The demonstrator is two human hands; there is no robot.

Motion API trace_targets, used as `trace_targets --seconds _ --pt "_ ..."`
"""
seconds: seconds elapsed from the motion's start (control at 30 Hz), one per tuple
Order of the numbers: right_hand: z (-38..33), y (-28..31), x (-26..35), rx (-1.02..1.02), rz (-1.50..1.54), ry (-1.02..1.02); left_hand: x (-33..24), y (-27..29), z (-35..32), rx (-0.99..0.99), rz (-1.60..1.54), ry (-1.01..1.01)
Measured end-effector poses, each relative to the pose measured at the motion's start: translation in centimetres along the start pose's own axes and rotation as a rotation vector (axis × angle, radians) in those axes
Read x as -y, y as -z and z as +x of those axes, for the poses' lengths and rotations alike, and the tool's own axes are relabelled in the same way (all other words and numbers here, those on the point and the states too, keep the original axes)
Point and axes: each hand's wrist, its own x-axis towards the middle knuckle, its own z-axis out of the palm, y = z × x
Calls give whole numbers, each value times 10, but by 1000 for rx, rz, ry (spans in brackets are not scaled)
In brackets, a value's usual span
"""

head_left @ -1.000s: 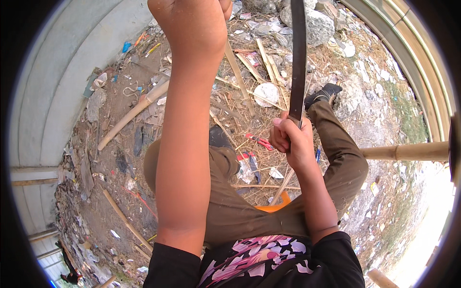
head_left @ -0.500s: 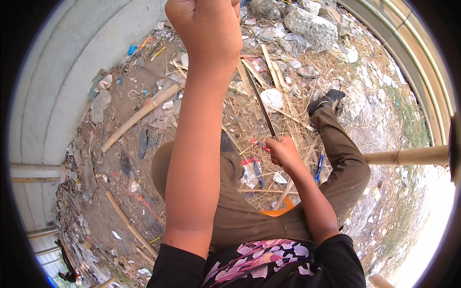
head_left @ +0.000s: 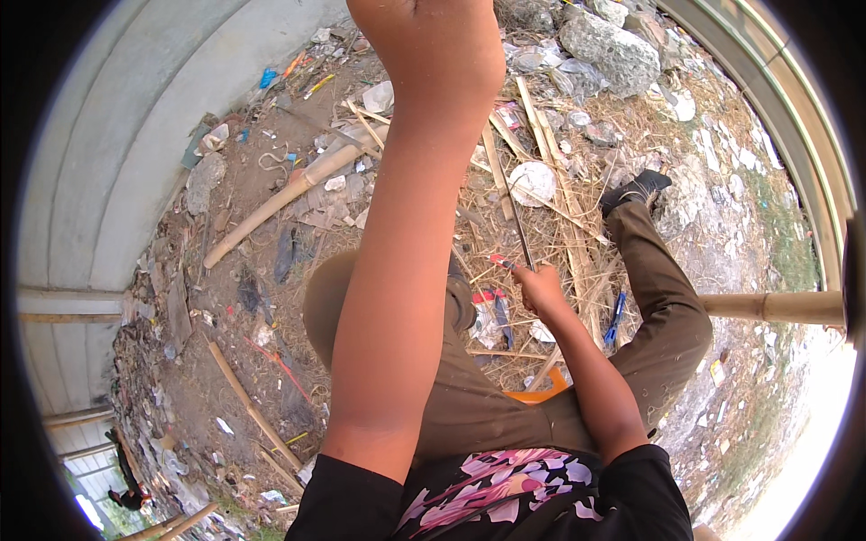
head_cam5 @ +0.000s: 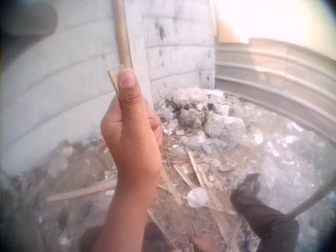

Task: The person sits on the ground and uses a utility knife to shave and sharpen a thin bamboo stick. They then switch to a larger knife to continue refining the bamboo piece.

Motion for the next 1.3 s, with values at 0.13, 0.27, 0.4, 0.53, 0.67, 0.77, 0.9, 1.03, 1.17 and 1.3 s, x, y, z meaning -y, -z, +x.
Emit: trace_targets --seconds 0.13,0.27,0.4,0.53,0.67,0.77,0.9,1.03,1.17,1.3 --pt "-40 5 65 260 326 -195 -7 14 4 42 60 -160" --pt "-75 8 84 191 113 395 -6 10 -1 93 19 -148" --pt "-61 -22 59 -40 109 698 -10 9 0 52 25 -119" --pt "14 -23 -7 15 44 -21 -10 3 -3 -25 7 -14" --pt "12 -24 -17 -60 -170 220 -1 15 7 -54 9 23" --pt "-22 -19 4 -9 -123 275 -6 12 6 -5 -33 -2" --pt "-33 -21 8 19 -186 431 -3 23 7 127 -4 -81" --pt "10 -22 -35 -56 -195 247 -3 13 2 138 -67 -16" --pt "9 -16 -22 -104 -307 209 4 25 13 83 -80 25" --pt "-16 -29 -23 -119 -202 347 -7 26 15 111 -154 141"
